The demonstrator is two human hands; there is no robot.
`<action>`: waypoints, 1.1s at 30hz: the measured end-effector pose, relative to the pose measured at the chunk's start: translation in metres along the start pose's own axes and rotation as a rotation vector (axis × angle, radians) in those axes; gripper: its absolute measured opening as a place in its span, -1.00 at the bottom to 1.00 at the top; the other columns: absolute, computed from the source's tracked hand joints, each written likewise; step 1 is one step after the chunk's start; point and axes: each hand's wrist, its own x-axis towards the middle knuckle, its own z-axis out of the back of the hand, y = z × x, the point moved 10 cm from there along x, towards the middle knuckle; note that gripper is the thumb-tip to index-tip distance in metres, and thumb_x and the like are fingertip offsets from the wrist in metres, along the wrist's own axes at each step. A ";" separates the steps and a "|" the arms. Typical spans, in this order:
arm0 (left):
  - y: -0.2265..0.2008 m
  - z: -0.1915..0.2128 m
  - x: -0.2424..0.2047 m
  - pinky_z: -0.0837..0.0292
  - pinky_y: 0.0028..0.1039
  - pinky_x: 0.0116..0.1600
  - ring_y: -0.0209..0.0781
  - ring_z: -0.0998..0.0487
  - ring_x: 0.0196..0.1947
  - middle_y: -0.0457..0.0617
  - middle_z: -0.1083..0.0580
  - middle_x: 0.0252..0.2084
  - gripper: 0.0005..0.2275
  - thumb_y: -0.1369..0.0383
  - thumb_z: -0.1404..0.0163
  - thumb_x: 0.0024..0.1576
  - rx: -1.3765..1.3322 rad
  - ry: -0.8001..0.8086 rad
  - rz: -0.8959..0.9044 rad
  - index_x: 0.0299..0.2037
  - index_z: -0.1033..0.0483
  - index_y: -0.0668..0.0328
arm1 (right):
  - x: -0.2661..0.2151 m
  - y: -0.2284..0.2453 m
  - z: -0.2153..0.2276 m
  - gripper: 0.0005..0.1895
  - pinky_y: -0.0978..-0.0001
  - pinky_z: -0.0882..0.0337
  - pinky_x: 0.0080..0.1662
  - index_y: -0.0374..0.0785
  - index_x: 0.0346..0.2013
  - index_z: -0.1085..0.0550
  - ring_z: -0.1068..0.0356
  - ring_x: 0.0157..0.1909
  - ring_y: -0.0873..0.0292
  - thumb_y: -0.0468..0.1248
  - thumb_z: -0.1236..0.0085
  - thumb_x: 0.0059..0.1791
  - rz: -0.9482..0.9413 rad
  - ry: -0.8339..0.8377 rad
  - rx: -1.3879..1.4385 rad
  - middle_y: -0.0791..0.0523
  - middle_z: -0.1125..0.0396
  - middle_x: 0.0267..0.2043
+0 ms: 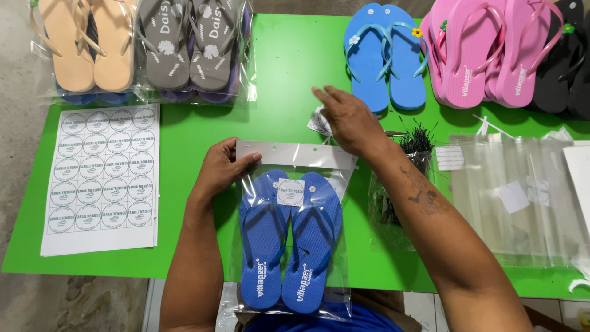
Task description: The person places a pair of blue flip-flops into a clear plastic bag with a cardboard header, then adds a round sticker to the package. The person then picks up a pair of pink flip-flops, aligns them, and inserts them into another plastic bag with a header.
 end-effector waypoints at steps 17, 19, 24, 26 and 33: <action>-0.011 0.026 0.006 -0.68 -0.28 0.00 -0.11 -0.67 -0.13 0.15 -0.58 -0.06 -0.81 0.45 -0.03 0.29 -0.803 -0.171 -0.241 0.04 -0.44 0.40 | -0.144 0.013 -0.048 -0.15 0.23 -0.52 0.13 -0.37 0.42 -0.09 -0.48 0.12 0.02 0.08 -0.07 0.01 -0.675 0.083 1.244 -0.14 -0.44 0.12; -0.010 0.035 0.005 -0.68 -0.30 0.05 -0.10 -0.66 -0.09 0.18 -0.59 -0.04 -0.81 0.46 -0.04 0.32 -0.841 -0.224 -0.291 0.04 -0.45 0.46 | -0.157 0.027 -0.061 -0.18 0.22 -0.54 0.03 -0.38 0.42 -0.12 -0.49 0.04 0.04 -0.01 -0.12 0.00 -0.699 0.196 1.335 -0.13 -0.45 0.06; 0.009 0.041 -0.002 -0.66 -0.28 -0.08 -0.05 -0.65 -0.18 0.23 -0.58 -0.12 -0.82 0.44 -0.05 0.27 -0.906 -0.321 -0.156 -0.03 -0.45 0.44 | -0.184 0.062 -0.066 -0.20 0.26 -0.52 -0.04 -0.39 0.39 -0.17 -0.48 -0.03 0.13 -0.28 -0.28 -0.09 -0.651 0.376 1.348 -0.05 -0.45 0.03; 0.016 0.039 -0.004 -0.64 -0.34 -0.07 -0.10 -0.63 -0.17 0.19 -0.57 -0.12 -0.82 0.43 -0.06 0.27 -0.925 -0.333 -0.097 -0.03 -0.45 0.41 | -0.195 0.070 -0.062 -0.13 0.27 -0.55 0.00 -0.32 0.40 -0.11 -0.49 -0.02 0.15 -0.38 -0.31 -0.13 -0.623 0.409 1.369 -0.01 -0.40 0.02; 0.040 -0.003 -0.054 -0.47 -0.58 -0.20 -0.32 -0.44 -0.34 -0.06 -0.40 -0.25 -0.73 0.24 -0.08 0.42 -1.008 -0.184 0.016 -0.07 -0.30 0.28 | -0.217 0.067 -0.050 -0.16 0.20 -0.56 -0.05 -0.36 0.40 -0.15 -0.49 -0.04 0.09 -0.42 -0.30 -0.13 -0.659 0.293 1.510 -0.07 -0.40 0.08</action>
